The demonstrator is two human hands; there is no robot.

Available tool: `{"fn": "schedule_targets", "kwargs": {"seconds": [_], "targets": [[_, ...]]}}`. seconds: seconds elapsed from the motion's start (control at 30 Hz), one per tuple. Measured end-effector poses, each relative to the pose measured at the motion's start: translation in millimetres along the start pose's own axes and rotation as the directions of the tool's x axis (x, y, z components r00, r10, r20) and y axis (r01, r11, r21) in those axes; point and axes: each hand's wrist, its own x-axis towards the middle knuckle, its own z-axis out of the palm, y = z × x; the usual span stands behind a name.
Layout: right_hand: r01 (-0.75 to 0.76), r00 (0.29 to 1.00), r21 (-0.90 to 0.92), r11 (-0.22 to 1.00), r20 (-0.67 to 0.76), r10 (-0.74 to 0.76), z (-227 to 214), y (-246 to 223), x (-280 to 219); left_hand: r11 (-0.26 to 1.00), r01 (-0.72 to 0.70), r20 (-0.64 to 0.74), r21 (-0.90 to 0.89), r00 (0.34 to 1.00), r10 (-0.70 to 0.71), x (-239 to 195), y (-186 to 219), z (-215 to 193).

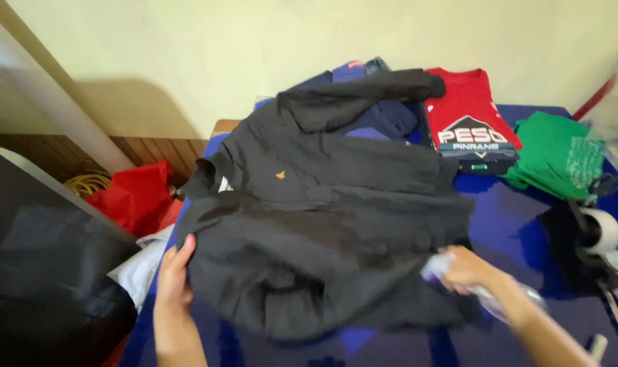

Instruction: Folding a red t-shirt and a black jacket using a cardboard folding guide.

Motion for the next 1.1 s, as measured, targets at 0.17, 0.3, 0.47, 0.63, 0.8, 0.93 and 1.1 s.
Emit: {"fn": "schedule_targets", "kwargs": {"seconds": [0.17,0.3,0.47,0.63,0.8,0.93,1.1], "targets": [[0.202,0.751,-0.019,0.979,0.644,-0.143,-104,3,-63,0.9,-0.402,0.089,-0.168,0.903,0.42,-108,57,2],[-0.531,0.841,0.539,0.654,0.24,0.485,-174,264,61,0.789,-0.614,0.224,0.024,0.772,0.595,-90,189,61],[0.008,0.895,0.44,0.898,-0.403,0.19,-235,178,74,0.501,-0.85,0.453,0.164,0.516,0.727,72,212,174],[0.232,0.775,0.168,0.958,-0.628,-0.077,-197,-29,-9,0.317,-0.819,0.535,0.478,0.557,0.635,168,99,225],[0.156,0.974,0.228,0.961,-0.198,-0.111,-88,-102,-33,0.109,-0.348,0.286,0.931,0.883,0.372,218,-7,95],[0.588,0.766,0.162,0.793,0.205,-0.61,-2,-146,-71,0.091,0.027,-0.031,0.995,0.999,0.039,225,-70,-7],[0.76,0.485,-0.048,0.648,0.705,-0.517,93,-176,-94,0.515,0.274,-0.133,0.812,0.947,-0.294,114,-41,12]]}}
